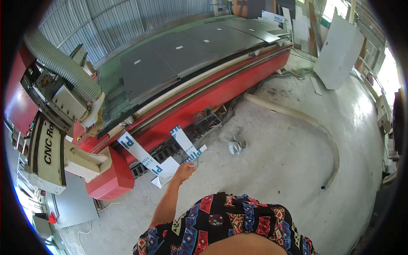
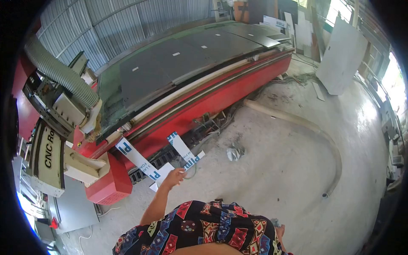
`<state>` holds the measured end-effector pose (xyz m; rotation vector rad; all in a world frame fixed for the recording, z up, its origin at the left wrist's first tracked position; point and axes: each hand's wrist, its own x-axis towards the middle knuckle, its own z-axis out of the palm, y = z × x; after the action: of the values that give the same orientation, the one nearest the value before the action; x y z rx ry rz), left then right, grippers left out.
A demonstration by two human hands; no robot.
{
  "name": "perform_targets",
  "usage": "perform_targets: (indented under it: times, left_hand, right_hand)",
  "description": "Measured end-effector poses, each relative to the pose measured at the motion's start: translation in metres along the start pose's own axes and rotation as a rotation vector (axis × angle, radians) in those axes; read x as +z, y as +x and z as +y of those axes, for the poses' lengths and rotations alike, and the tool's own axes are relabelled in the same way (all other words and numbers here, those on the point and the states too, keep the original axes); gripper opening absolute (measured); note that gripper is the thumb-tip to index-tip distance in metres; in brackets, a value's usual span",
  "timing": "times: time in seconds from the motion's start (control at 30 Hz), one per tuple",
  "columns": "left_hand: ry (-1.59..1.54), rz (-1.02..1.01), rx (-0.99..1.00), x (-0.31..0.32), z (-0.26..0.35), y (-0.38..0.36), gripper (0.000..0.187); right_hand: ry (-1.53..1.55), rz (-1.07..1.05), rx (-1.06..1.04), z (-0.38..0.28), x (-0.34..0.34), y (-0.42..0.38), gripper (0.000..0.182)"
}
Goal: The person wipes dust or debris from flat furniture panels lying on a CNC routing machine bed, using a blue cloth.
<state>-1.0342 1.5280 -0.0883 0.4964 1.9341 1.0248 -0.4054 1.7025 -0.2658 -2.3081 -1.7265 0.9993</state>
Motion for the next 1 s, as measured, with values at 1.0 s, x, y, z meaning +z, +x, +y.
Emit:
perform_targets:
  times: [1.0]
  left_hand:
    - [-1.21,0.711,0.25,-0.199,0.17,0.224,0.058]
  right_hand:
    - [0.405,-0.675,-0.607,-0.705,0.032,0.154,0.051]
